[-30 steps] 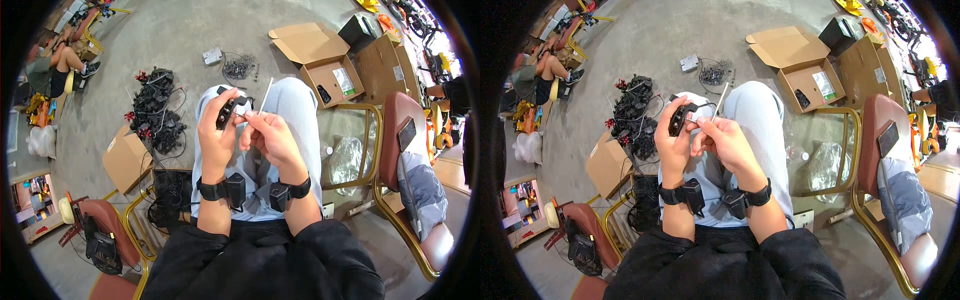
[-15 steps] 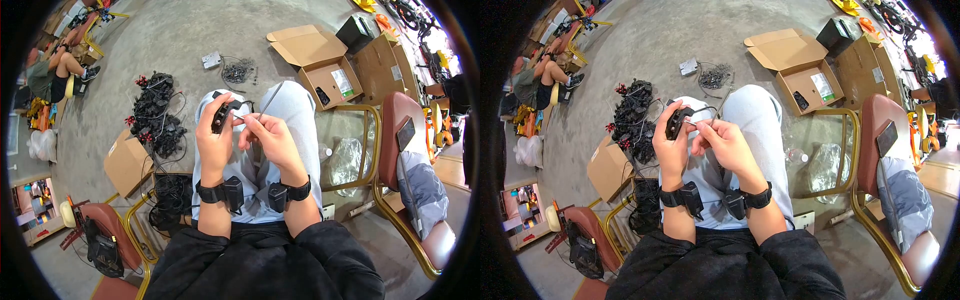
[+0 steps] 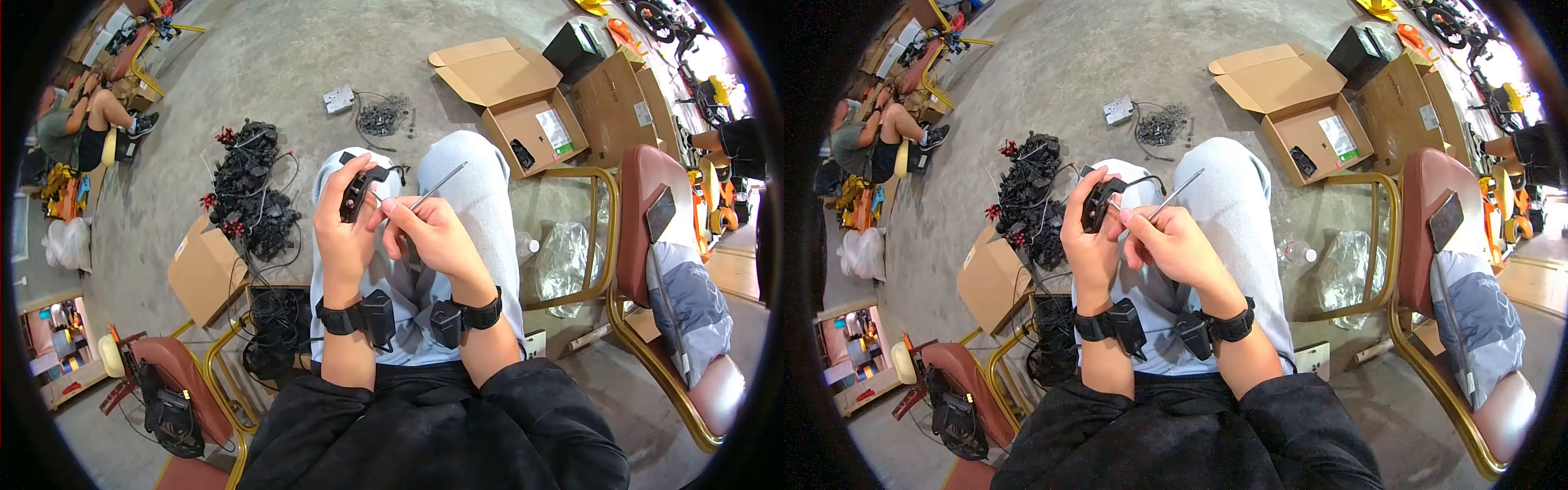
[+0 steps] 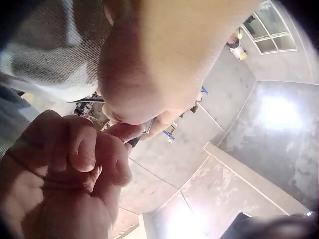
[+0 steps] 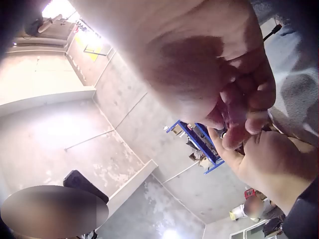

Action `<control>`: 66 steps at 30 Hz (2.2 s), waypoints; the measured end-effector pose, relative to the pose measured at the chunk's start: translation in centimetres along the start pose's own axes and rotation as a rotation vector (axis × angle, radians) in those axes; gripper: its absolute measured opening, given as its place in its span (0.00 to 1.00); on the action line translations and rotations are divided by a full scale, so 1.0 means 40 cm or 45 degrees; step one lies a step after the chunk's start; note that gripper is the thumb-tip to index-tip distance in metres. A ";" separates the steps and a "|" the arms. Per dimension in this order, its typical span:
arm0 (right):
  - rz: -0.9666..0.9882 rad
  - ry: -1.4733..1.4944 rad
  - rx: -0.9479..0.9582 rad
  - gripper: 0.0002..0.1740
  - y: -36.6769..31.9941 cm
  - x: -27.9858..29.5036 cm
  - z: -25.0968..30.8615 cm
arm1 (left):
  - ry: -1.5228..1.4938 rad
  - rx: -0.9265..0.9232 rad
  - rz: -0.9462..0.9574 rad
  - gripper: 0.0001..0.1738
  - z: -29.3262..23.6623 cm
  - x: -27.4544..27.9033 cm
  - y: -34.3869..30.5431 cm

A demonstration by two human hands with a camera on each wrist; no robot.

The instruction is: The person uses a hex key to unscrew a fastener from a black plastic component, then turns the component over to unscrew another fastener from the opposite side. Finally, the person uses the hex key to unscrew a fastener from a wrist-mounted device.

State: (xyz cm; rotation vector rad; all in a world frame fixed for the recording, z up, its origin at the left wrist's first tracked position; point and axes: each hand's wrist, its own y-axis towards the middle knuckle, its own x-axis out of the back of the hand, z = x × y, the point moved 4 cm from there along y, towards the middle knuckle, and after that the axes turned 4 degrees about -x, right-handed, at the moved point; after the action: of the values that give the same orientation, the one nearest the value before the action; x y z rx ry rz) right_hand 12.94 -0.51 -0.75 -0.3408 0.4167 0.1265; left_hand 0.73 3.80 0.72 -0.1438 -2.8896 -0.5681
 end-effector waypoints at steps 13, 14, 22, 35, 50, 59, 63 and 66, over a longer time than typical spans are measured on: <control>-0.002 0.355 -0.177 0.22 0.000 -0.001 -0.013 | -0.100 0.022 0.014 0.27 -0.010 -0.004 0.000; 0.029 0.430 -0.199 0.22 0.000 0.002 -0.015 | -0.101 0.022 0.014 0.27 -0.004 -0.001 0.000; 0.064 0.433 -0.224 0.21 -0.005 0.003 -0.008 | -0.048 0.000 0.121 0.20 0.005 -0.002 0.000; 0.039 0.452 -0.208 0.20 0.001 0.006 -0.006 | 0.001 -0.018 0.103 0.20 0.000 -0.003 0.005; -0.363 -0.450 0.259 0.17 -0.006 -0.009 0.014 | -0.010 0.093 0.051 0.22 -0.003 -0.001 0.006; -0.094 0.090 -0.118 0.21 0.001 0.002 -0.004 | 0.030 0.066 0.062 0.22 0.001 0.000 0.007; 0.009 0.291 -0.233 0.21 0.002 0.007 -0.014 | 0.052 0.022 0.074 0.22 -0.001 -0.002 0.007; 0.080 0.398 -0.247 0.21 0.000 0.008 -0.013 | 0.019 0.005 0.092 0.22 0.004 -0.003 0.004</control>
State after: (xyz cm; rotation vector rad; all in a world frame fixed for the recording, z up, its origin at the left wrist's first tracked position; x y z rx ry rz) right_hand 13.03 -0.65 -1.32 -0.5416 0.7276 0.1760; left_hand 0.85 4.01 0.59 -0.2409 -2.8582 -0.5479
